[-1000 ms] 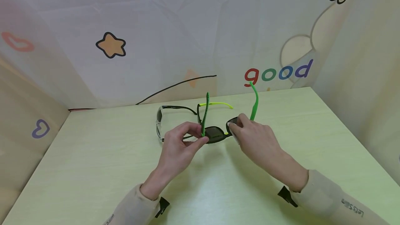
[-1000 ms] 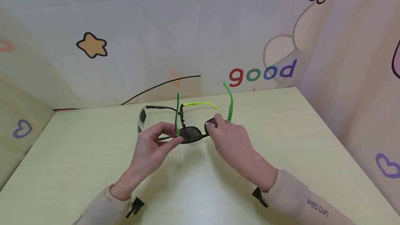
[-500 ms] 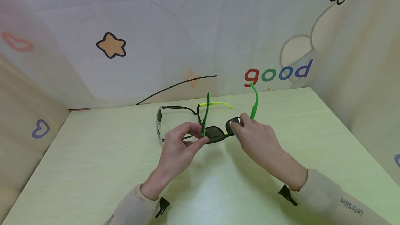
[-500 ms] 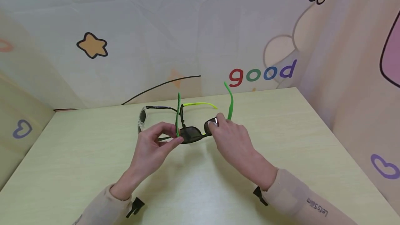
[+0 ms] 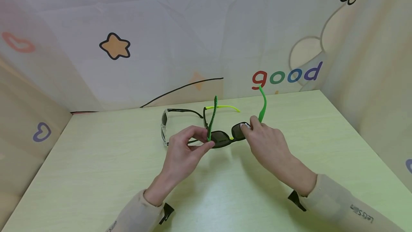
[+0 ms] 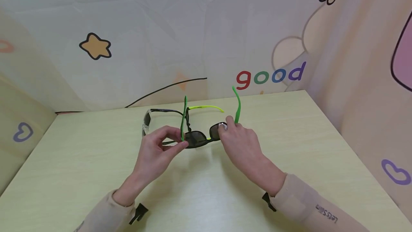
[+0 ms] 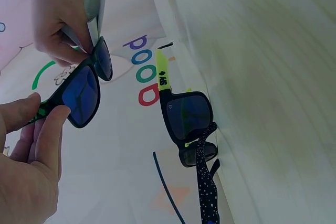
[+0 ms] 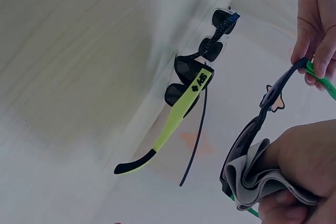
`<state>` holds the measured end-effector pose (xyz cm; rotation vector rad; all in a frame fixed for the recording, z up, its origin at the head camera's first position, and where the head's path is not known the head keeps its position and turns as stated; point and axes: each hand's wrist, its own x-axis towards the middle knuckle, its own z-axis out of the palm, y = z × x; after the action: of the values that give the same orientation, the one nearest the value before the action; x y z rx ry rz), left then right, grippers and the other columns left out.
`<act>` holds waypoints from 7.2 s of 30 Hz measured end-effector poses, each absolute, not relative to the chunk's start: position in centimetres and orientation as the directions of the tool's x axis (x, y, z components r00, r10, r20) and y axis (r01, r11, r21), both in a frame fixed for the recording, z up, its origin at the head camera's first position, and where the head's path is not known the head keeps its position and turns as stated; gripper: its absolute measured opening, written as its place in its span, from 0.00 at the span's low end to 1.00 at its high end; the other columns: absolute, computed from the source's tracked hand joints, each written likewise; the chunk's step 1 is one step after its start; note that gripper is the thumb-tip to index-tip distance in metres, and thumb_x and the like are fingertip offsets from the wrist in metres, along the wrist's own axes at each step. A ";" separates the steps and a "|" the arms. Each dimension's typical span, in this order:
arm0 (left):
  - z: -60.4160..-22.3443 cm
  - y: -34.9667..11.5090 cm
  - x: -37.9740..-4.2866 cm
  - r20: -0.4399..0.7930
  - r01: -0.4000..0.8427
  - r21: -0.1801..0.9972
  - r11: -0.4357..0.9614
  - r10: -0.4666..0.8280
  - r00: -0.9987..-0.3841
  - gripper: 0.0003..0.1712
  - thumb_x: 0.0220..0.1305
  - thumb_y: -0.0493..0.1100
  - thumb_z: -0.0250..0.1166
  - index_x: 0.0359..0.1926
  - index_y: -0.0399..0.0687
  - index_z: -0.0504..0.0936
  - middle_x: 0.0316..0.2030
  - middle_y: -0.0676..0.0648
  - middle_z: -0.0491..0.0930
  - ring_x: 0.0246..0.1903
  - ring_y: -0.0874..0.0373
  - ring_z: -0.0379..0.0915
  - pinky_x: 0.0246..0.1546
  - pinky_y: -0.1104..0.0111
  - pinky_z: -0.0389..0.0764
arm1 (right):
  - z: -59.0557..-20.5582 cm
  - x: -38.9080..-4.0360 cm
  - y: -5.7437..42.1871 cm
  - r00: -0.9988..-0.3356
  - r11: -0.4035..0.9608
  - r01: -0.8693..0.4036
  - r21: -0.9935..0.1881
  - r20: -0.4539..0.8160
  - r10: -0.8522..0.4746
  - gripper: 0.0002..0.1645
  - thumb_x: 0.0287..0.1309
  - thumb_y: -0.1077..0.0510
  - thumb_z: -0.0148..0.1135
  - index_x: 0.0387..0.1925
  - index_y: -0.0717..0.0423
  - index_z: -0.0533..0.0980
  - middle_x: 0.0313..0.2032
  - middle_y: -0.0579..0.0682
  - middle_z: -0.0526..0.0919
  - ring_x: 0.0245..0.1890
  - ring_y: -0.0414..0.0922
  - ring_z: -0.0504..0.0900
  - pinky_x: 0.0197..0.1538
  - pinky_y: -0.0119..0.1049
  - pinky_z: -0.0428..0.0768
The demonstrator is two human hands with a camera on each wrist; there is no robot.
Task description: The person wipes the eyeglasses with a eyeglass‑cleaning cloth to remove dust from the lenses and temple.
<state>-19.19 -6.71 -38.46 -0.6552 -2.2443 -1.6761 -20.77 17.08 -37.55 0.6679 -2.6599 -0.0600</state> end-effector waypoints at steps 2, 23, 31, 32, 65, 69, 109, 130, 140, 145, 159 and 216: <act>-38.5 -6.7 -19.2 0.465 0.502 0.834 0.231 0.199 -0.863 0.11 0.58 0.29 0.76 0.41 0.37 0.85 0.34 0.52 0.83 0.36 0.58 0.82 0.33 0.65 0.88 | -37.6 -20.8 17.1 -0.810 0.886 -0.442 0.139 0.363 -0.460 0.14 0.56 0.71 0.72 0.45 0.60 0.83 0.32 0.57 0.71 0.16 0.46 0.70 0.11 0.33 0.67; -38.7 -6.9 -19.2 0.464 0.499 0.831 0.246 0.187 -0.866 0.11 0.58 0.30 0.76 0.40 0.43 0.85 0.34 0.52 0.83 0.35 0.59 0.82 0.33 0.65 0.88 | -37.8 -20.4 17.1 -0.775 0.850 -0.525 0.049 0.385 -0.501 0.11 0.58 0.64 0.75 0.42 0.54 0.82 0.30 0.52 0.72 0.15 0.42 0.67 0.12 0.31 0.65; -38.7 -6.9 -19.5 0.452 0.472 0.844 0.254 0.139 -0.881 0.10 0.58 0.29 0.76 0.39 0.43 0.86 0.33 0.51 0.84 0.35 0.58 0.81 0.34 0.65 0.88 | -37.6 -20.0 17.2 -0.752 0.819 -0.572 0.044 0.369 -0.546 0.16 0.54 0.65 0.78 0.44 0.54 0.83 0.32 0.52 0.75 0.20 0.44 0.74 0.14 0.30 0.69; -38.7 -6.9 -19.5 0.448 0.467 0.846 0.256 0.133 -0.884 0.10 0.58 0.29 0.76 0.40 0.43 0.86 0.33 0.51 0.84 0.35 0.58 0.81 0.34 0.65 0.88 | -37.7 -20.0 17.3 -0.750 0.815 -0.578 0.043 0.367 -0.551 0.17 0.53 0.66 0.78 0.45 0.53 0.84 0.33 0.52 0.75 0.21 0.44 0.76 0.14 0.31 0.70; -38.8 -8.2 -20.2 0.397 0.397 0.872 0.286 0.062 -0.916 0.10 0.59 0.31 0.75 0.41 0.43 0.89 0.33 0.50 0.86 0.35 0.56 0.82 0.36 0.66 0.88 | -36.8 -21.5 20.9 -0.273 0.534 -0.782 0.321 0.594 -0.757 0.30 0.38 0.79 0.78 0.47 0.58 0.84 0.39 0.56 0.80 0.40 0.55 0.79 0.43 0.53 0.80; -38.7 -8.3 -20.2 0.400 0.404 0.871 0.280 0.073 -0.914 0.10 0.59 0.30 0.74 0.41 0.42 0.89 0.34 0.49 0.87 0.35 0.56 0.82 0.36 0.67 0.88 | -37.1 -21.7 21.1 -0.288 0.540 -0.769 0.343 0.568 -0.771 0.30 0.38 0.79 0.78 0.47 0.59 0.84 0.40 0.56 0.79 0.41 0.54 0.78 0.43 0.52 0.79; -37.8 -9.2 -21.5 0.330 0.324 0.887 0.329 0.040 -0.943 0.10 0.61 0.35 0.73 0.44 0.46 0.91 0.34 0.50 0.87 0.33 0.56 0.82 0.34 0.67 0.86 | -38.3 -21.0 21.1 -0.148 0.340 -0.712 0.614 0.342 -0.928 0.36 0.74 0.75 0.22 0.41 0.58 0.82 0.39 0.48 0.81 0.44 0.46 0.74 0.48 0.45 0.76; -38.7 -8.4 -22.1 0.139 0.140 0.989 0.050 0.029 -0.990 0.16 0.77 0.40 0.60 0.57 0.33 0.81 0.48 0.39 0.81 0.46 0.49 0.79 0.49 0.63 0.85 | -39.1 -20.2 20.4 -0.135 0.303 -0.815 0.495 0.346 -0.929 0.29 0.37 0.65 0.84 0.45 0.57 0.81 0.41 0.47 0.81 0.42 0.45 0.76 0.45 0.39 0.76; -38.6 -7.2 -21.6 -0.073 -0.100 0.976 -0.193 0.142 -0.987 0.23 0.80 0.43 0.56 0.64 0.30 0.72 0.50 0.38 0.77 0.51 0.44 0.77 0.53 0.57 0.84 | -38.8 -20.0 19.7 -0.189 0.376 -0.842 0.387 0.442 -0.877 0.29 0.37 0.68 0.84 0.44 0.58 0.81 0.41 0.47 0.84 0.42 0.46 0.79 0.42 0.40 0.77; -38.8 -6.9 -21.3 -0.102 -0.151 0.963 -0.223 0.216 -0.971 0.24 0.78 0.43 0.57 0.66 0.30 0.70 0.50 0.39 0.77 0.49 0.48 0.80 0.54 0.54 0.84 | -38.6 -19.8 19.1 -0.176 0.385 -0.850 0.360 0.495 -0.851 0.14 0.56 0.68 0.74 0.44 0.58 0.81 0.39 0.47 0.85 0.40 0.45 0.80 0.41 0.41 0.77; -39.1 -6.5 -21.0 -0.068 -0.130 0.950 -0.283 0.220 -0.973 0.21 0.75 0.39 0.63 0.63 0.31 0.73 0.48 0.42 0.79 0.44 0.52 0.81 0.52 0.54 0.84 | -39.3 -19.7 17.4 -0.185 0.400 -0.861 0.313 0.542 -0.820 0.11 0.78 0.58 0.54 0.41 0.56 0.81 0.36 0.45 0.84 0.36 0.43 0.79 0.39 0.38 0.74; -38.6 -8.6 -22.1 -0.084 -0.095 0.988 -0.118 0.097 -0.992 0.24 0.68 0.39 0.69 0.61 0.31 0.79 0.51 0.38 0.82 0.33 0.54 0.83 0.40 0.58 0.89 | -38.6 -19.1 17.9 -0.471 0.554 -0.832 0.025 0.495 -0.730 0.14 0.47 0.60 0.83 0.37 0.50 0.87 0.33 0.42 0.86 0.34 0.41 0.82 0.38 0.35 0.83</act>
<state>-22.12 -8.56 -38.58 -0.0021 -2.1662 -2.4503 -19.11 17.93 -38.60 1.2620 -2.3380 0.3036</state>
